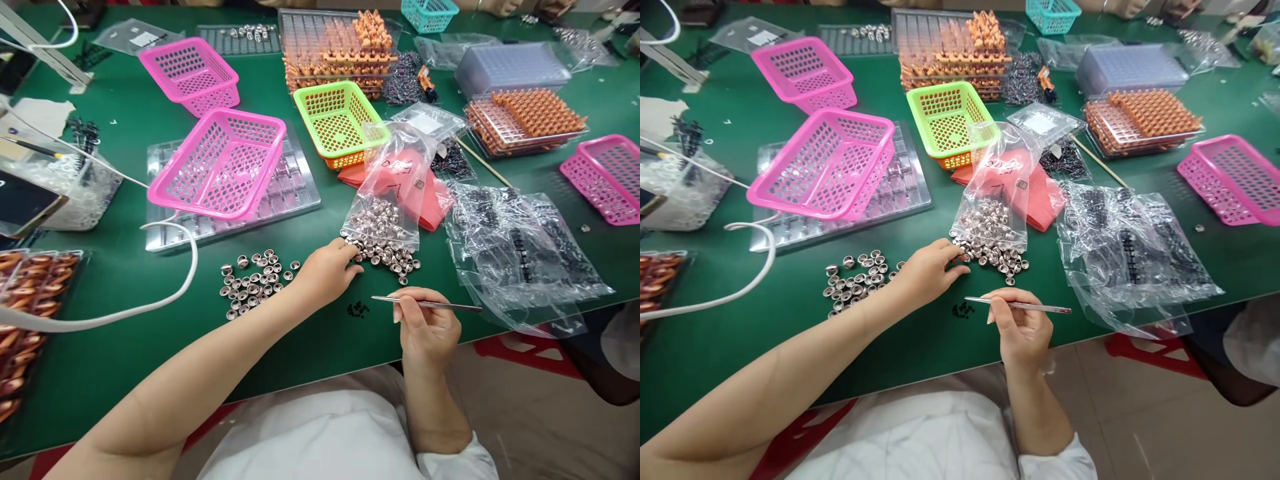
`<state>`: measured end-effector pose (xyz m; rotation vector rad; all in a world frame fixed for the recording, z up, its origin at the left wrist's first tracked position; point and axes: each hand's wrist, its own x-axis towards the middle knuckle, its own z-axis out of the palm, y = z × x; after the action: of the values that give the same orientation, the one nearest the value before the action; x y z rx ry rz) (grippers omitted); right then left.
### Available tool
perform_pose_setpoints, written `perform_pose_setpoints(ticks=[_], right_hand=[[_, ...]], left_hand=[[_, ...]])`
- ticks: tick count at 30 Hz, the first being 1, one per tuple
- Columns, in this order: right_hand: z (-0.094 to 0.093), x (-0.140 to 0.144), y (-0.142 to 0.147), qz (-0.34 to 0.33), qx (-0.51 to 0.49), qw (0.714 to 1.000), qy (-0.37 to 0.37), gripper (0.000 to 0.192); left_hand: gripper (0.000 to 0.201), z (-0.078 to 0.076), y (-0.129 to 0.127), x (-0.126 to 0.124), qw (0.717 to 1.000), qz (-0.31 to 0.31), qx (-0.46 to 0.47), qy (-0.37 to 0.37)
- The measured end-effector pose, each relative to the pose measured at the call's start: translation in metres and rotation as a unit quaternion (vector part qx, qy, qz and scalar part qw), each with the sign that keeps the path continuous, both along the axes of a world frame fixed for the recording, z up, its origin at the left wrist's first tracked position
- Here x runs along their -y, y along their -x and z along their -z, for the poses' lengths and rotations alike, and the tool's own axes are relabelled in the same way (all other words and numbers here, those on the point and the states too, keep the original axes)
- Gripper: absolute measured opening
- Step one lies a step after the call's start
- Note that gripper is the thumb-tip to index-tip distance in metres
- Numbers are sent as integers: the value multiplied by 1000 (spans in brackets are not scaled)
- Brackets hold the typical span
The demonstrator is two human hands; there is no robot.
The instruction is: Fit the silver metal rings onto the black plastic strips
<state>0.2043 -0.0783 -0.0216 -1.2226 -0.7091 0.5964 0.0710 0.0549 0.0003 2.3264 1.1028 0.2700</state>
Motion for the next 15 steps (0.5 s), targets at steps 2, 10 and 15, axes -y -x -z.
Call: perform_pose_setpoints(ticks=[2,10,15], right_hand=[[-1,1,1,-9,-6,1000,5,3],[-2,1,1,-22,-20,1000,0,3],[-2,0,-2,-5,-15,1000,3,4]], left_hand=[[4,4,-2,0,1000,3,1,-7],[7,11,4,4,998,14,48,-26],[6,3,29,23,988,27,152,-4]])
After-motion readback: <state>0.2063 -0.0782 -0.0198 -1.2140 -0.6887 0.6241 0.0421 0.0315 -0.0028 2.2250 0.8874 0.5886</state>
